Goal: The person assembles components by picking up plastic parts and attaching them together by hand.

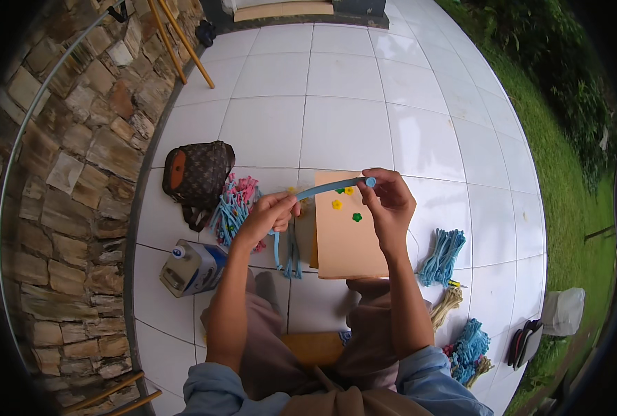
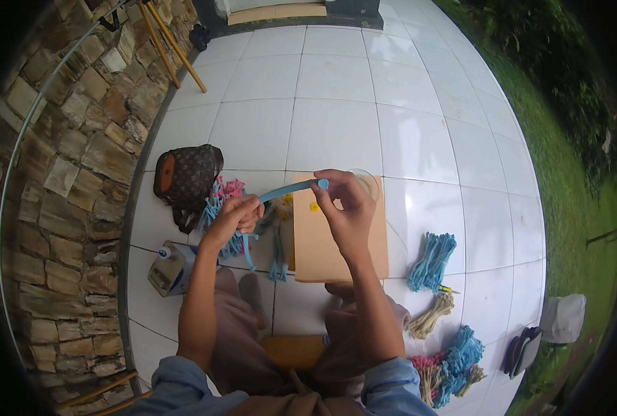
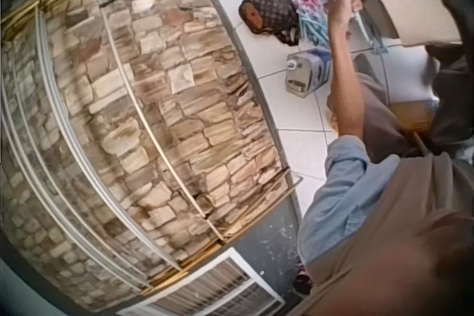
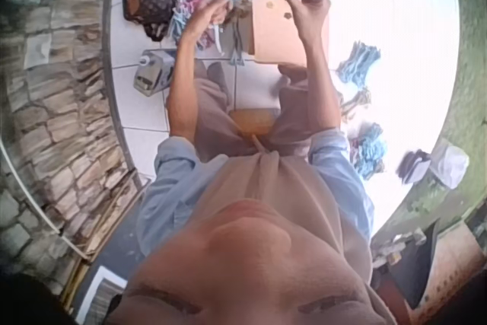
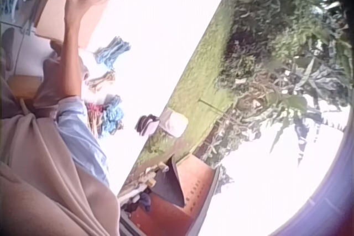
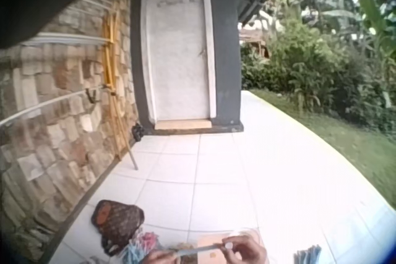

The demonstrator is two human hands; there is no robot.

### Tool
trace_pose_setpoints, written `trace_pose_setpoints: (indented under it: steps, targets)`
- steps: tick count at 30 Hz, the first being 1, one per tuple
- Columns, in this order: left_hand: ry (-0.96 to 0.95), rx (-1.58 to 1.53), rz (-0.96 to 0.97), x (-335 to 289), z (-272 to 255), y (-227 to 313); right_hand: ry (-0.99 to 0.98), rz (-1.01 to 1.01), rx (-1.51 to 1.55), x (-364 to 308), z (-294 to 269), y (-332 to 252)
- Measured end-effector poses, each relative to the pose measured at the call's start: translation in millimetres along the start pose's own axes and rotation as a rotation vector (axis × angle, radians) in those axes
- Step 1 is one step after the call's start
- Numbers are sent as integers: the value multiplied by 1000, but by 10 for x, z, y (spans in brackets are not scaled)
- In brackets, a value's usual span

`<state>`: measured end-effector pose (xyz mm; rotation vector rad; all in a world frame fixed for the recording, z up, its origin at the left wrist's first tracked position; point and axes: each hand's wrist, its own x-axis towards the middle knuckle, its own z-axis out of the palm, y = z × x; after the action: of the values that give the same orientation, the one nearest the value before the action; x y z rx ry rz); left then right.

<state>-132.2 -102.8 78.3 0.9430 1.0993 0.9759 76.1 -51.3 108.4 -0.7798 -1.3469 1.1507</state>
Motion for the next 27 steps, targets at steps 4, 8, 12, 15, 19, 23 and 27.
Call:
trace_pose_setpoints:
  steps: [4, 8, 12, 15, 19, 23, 27]
  targets:
    - [1, -70, -3, 72, -2, -39, 25, 119, -52, 109, -134, -6]
    - [37, -106, 18, 113, 19, -74, -65, 332, -265, 131, -404, 244]
    - [235, -43, -46, 144, 33, -110, -382, 351, -780, -38, -550, 675]
    - [282, 3, -47, 198, 59, -162, -526, 288, -997, -181, -580, 1140]
    - [349, -66, 5, 264, 38, -199, -399, 197, -1014, -298, -654, 1612]
    - [391, -71, 22, 251, 9, -198, -288, 55, -1023, -428, -608, 1737]
    - [367, -59, 23, 219, -9, -186, -282, 47, -1077, -442, -551, 1735]
